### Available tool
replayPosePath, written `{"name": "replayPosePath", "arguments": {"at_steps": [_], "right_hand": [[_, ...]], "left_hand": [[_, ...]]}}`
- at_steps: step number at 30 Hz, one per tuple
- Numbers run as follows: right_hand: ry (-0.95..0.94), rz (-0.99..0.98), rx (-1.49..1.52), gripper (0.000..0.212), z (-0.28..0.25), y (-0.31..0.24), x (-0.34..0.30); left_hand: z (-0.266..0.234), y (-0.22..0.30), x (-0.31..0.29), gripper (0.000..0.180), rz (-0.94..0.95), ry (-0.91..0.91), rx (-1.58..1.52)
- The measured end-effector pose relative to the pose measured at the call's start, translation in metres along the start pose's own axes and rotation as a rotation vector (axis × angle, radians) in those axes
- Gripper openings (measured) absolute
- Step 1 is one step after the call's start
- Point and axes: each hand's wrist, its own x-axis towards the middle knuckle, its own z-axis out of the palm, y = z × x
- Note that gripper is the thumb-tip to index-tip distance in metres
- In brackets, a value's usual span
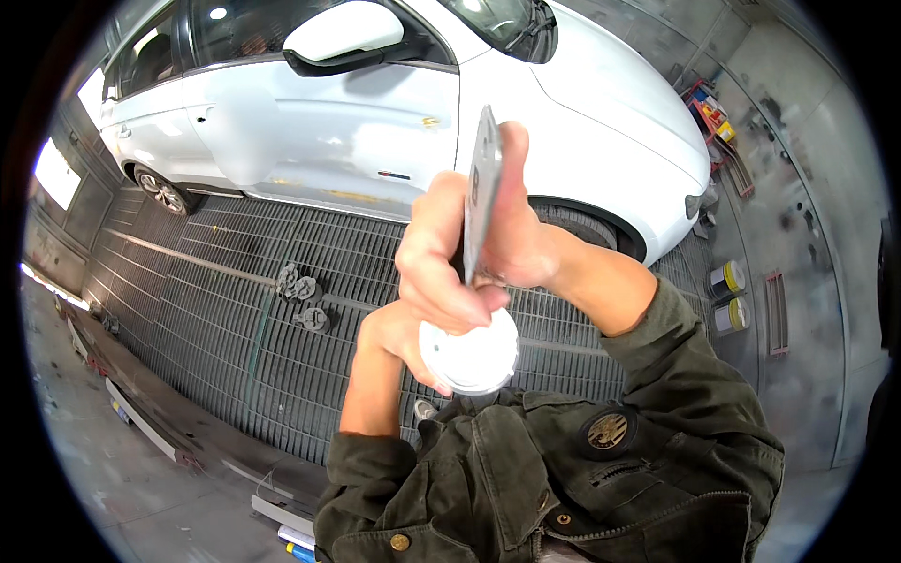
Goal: The person uses a metal spreader to apply a white paste from a cup onto the body panels of a white car. They repeatedly dip the spreader into the cup and smooth the substance onto the hood, front fender, and side door, working in a systematic manner across different sections of the vehicle.
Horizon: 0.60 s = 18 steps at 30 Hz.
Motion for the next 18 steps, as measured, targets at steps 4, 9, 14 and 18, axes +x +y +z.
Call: {"name": "replayPosePath", "arguments": {"at_steps": [4, 9, 14, 18], "right_hand": [[0.422, 0.004, -0.053, 0.093, -0.008, 0.007, -0.015], [0.745, -0.009, -0.216, 0.090, -0.009, 0.023, -0.016], [1.133, -0.077, -0.128, 0.087, -0.015, 0.051, -0.032], [1.367, -0.189, -0.137, 0.079, -0.003, 0.067, -0.056]], "left_hand": [[0.003, 0.038, -0.005, 0.119, -0.047, 0.411, -0.039], [0.012, 0.032, -0.002, 0.124, -0.042, 0.807, 0.072], [0.025, 0.002, 0.021, 0.120, -0.116, 1.094, 0.176], [0.036, -0.036, 0.044, 0.120, -0.160, 1.215, 0.362]]}}
